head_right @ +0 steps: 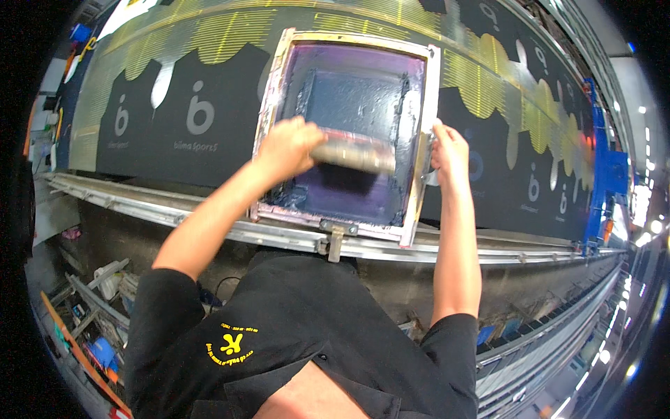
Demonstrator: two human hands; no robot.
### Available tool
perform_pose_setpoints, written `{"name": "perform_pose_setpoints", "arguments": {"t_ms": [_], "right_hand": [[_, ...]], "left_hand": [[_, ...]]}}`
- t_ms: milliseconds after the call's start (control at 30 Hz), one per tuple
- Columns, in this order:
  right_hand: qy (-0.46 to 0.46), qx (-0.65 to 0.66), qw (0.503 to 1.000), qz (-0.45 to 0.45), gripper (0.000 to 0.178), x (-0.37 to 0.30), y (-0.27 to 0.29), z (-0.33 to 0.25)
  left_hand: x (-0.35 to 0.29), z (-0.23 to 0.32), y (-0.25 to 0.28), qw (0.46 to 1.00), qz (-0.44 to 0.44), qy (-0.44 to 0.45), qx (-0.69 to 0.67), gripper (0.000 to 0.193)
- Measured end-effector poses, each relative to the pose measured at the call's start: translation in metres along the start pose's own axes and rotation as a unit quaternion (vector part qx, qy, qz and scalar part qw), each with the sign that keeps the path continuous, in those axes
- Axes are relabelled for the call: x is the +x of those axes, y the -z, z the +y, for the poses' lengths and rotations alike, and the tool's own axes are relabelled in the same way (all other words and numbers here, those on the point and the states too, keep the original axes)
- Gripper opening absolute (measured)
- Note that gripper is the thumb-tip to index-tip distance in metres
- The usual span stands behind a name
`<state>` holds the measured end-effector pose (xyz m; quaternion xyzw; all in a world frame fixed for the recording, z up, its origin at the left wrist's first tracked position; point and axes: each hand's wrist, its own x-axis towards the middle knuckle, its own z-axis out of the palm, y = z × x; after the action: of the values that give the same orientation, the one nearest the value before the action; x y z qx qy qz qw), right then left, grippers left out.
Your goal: The person uses a squeegee to spread dark ink across a screen-printing frame placed over a black t-shirt. The person repeatedly pulls the squeegee across the screen to ensure even ink coverage, then lifts the frame and moves it away.
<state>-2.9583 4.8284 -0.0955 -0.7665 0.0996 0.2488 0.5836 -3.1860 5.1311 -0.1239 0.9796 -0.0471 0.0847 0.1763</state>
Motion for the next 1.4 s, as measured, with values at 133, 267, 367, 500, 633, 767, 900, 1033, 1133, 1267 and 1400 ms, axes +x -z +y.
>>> {"name": "perform_pose_setpoints", "arguments": {"t_ms": [133, 267, 367, 500, 633, 767, 900, 1033, 1133, 1267, 1400], "right_hand": [[0.023, 0.006, 1.0, -0.003, 0.042, 0.0, -0.009, 0.001], [0.101, 0.002, 0.993, 0.061, 0.041, -0.018, -0.027, -0.002], [0.128, 0.027, 0.989, 0.064, 0.042, -0.035, -0.057, 0.0], [0.182, 0.04, 0.981, 0.057, 0.039, -0.026, -0.16, 0.051], [0.178, -0.037, 0.979, 0.089, 0.033, -0.048, -0.271, 0.086], [0.234, -0.115, 0.959, 0.112, 0.033, -0.079, -0.367, 0.081], [0.125, -0.157, 0.972, 0.12, 0.036, -0.082, -0.406, 0.076], [0.193, -0.221, 0.944, 0.153, 0.032, -0.088, -0.408, 0.076], [0.13, -0.169, 0.969, 0.127, 0.033, -0.069, -0.396, 0.1], [0.167, -0.177, 0.962, 0.12, 0.033, -0.087, -0.416, 0.081], [0.157, -0.184, 0.963, 0.121, 0.041, -0.07, -0.402, 0.086]], "left_hand": [[-0.109, 0.074, -0.008, 1.0, 0.018, 0.022, -0.011, 0.07], [-0.126, 0.072, 0.008, 0.998, 0.033, 0.041, -0.03, 0.07], [-0.136, 0.045, 0.034, 0.998, 0.033, 0.049, -0.014, 0.062], [-0.176, -0.032, 0.071, 0.997, -0.005, 0.075, 0.002, 0.056], [-0.218, -0.117, 0.119, 0.992, -0.052, 0.11, -0.019, 0.046], [-0.267, -0.172, 0.144, 0.991, -0.036, 0.129, -0.005, 0.049], [-0.282, -0.213, 0.163, 0.996, -0.058, 0.068, -0.008, 0.049], [-0.23, -0.249, 0.196, 0.997, -0.065, 0.045, -0.012, 0.032], [-0.155, -0.298, 0.199, 0.996, -0.081, 0.047, -0.01, 0.026], [-0.081, -0.365, 0.205, 0.993, -0.101, 0.045, 0.049, 0.038], [-0.033, -0.415, 0.173, 0.995, -0.079, 0.012, 0.061, 0.039]]}}
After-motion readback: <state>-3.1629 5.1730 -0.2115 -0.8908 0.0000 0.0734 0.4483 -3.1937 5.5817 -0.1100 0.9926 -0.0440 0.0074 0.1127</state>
